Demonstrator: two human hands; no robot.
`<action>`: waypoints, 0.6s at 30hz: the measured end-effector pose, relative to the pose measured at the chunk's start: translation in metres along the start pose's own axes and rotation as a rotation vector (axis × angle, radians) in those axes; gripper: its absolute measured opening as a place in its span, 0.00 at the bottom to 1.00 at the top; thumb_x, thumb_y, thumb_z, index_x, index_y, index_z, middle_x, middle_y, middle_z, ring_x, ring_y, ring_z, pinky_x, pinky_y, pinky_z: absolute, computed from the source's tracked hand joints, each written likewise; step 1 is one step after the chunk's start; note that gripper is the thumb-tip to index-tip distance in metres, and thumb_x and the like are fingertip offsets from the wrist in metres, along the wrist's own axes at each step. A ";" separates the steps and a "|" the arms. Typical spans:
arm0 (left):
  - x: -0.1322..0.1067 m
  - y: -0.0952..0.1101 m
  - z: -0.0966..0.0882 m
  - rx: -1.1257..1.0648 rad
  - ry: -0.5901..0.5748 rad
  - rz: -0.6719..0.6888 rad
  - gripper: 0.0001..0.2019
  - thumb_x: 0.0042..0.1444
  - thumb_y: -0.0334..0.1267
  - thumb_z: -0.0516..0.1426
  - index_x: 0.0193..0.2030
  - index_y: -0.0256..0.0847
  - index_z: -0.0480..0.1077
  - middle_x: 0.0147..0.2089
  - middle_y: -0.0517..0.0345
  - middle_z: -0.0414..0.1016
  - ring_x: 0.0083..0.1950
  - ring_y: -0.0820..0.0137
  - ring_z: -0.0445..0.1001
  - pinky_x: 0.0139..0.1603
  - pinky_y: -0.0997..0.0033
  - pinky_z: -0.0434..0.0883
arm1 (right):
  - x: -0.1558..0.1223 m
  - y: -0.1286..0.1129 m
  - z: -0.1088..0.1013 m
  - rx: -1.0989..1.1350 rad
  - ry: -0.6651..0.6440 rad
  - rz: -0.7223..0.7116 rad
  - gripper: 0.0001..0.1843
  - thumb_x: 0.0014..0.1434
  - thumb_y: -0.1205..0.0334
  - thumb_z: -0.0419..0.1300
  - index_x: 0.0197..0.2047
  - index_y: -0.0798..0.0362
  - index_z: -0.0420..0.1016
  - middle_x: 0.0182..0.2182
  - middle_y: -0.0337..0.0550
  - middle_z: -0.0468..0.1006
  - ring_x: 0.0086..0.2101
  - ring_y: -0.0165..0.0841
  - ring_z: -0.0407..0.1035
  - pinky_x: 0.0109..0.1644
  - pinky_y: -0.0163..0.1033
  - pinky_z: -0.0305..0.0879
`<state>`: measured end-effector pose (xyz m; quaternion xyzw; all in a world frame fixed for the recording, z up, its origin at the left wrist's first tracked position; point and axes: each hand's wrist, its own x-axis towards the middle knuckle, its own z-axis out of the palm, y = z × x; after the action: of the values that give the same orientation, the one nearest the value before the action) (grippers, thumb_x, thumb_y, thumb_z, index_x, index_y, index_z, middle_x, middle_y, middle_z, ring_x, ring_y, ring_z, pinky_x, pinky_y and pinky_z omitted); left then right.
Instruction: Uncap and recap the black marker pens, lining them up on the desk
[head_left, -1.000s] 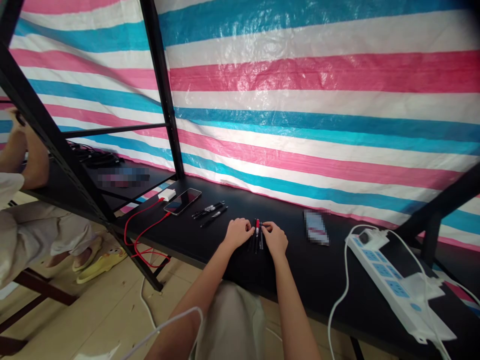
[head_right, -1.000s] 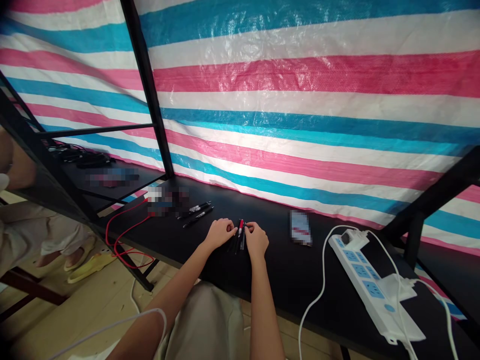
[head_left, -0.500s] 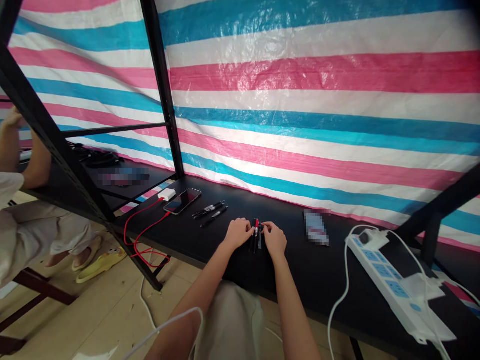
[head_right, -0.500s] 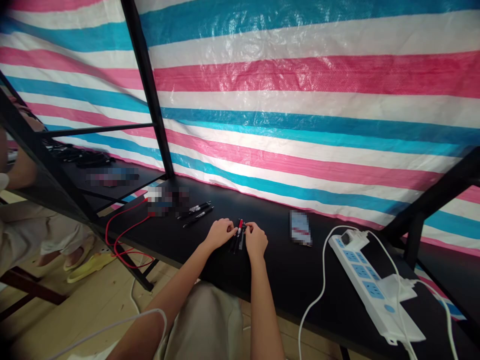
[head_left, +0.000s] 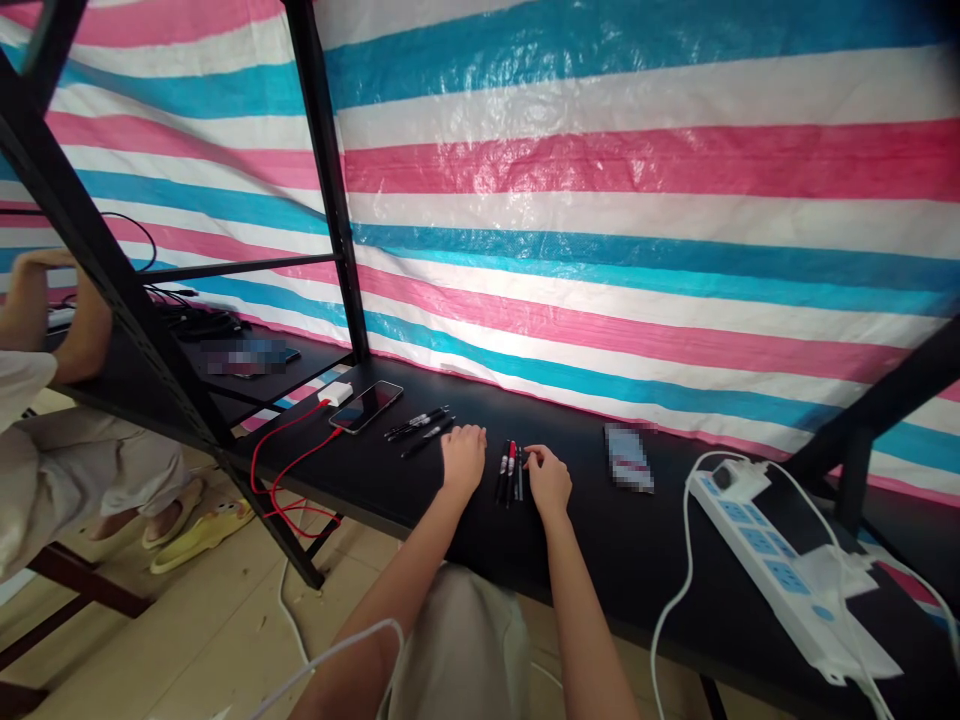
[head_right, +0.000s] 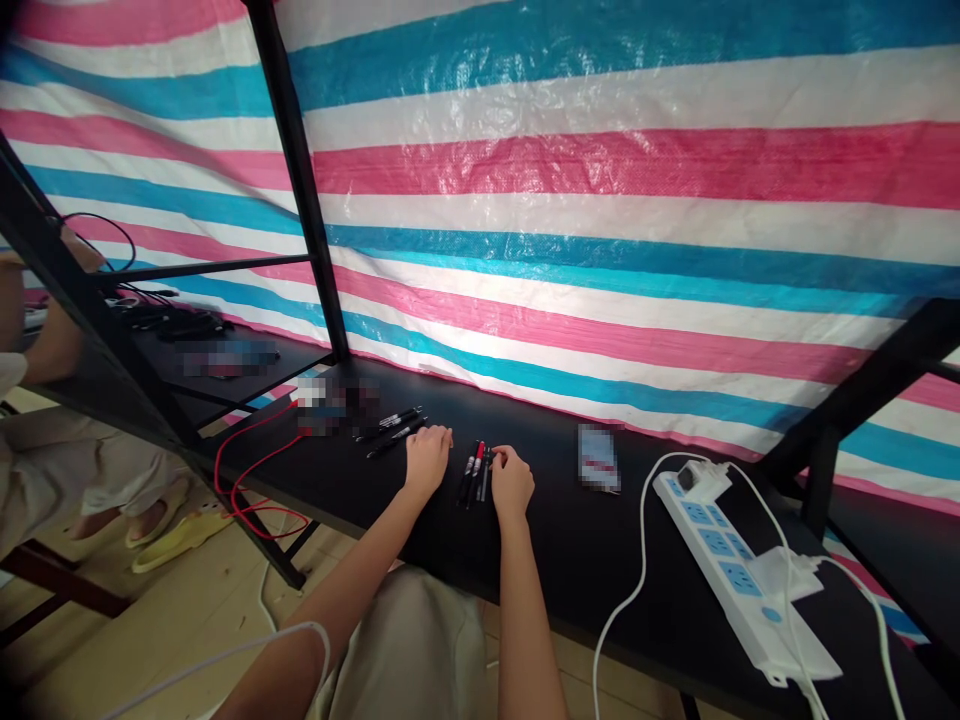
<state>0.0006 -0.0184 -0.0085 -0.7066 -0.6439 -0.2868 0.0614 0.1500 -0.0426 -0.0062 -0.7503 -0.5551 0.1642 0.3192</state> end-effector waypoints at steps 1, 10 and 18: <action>0.001 -0.002 -0.002 0.032 0.068 -0.062 0.18 0.62 0.41 0.38 0.35 0.41 0.66 0.37 0.53 0.69 0.42 0.65 0.65 0.43 0.64 0.56 | 0.000 0.000 0.000 0.007 0.002 0.000 0.15 0.56 0.60 0.47 0.40 0.43 0.72 0.29 0.35 0.76 0.34 0.31 0.67 0.34 0.33 0.55; 0.001 -0.039 -0.002 0.269 0.086 -0.311 0.10 0.55 0.36 0.48 0.42 0.36 0.64 0.42 0.46 0.67 0.46 0.57 0.61 0.47 0.56 0.54 | 0.002 0.004 0.002 0.045 0.016 -0.010 0.15 0.55 0.60 0.46 0.40 0.42 0.72 0.30 0.33 0.76 0.34 0.32 0.67 0.33 0.34 0.54; 0.002 -0.037 0.009 0.200 0.017 -0.120 0.10 0.58 0.37 0.47 0.42 0.39 0.67 0.39 0.50 0.68 0.43 0.61 0.62 0.44 0.60 0.55 | 0.002 0.004 0.003 0.080 0.023 -0.029 0.14 0.55 0.60 0.47 0.39 0.41 0.72 0.30 0.33 0.77 0.34 0.33 0.67 0.33 0.34 0.53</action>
<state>-0.0315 -0.0062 -0.0259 -0.6547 -0.7098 -0.2305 0.1197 0.1521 -0.0407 -0.0109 -0.7307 -0.5552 0.1731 0.3577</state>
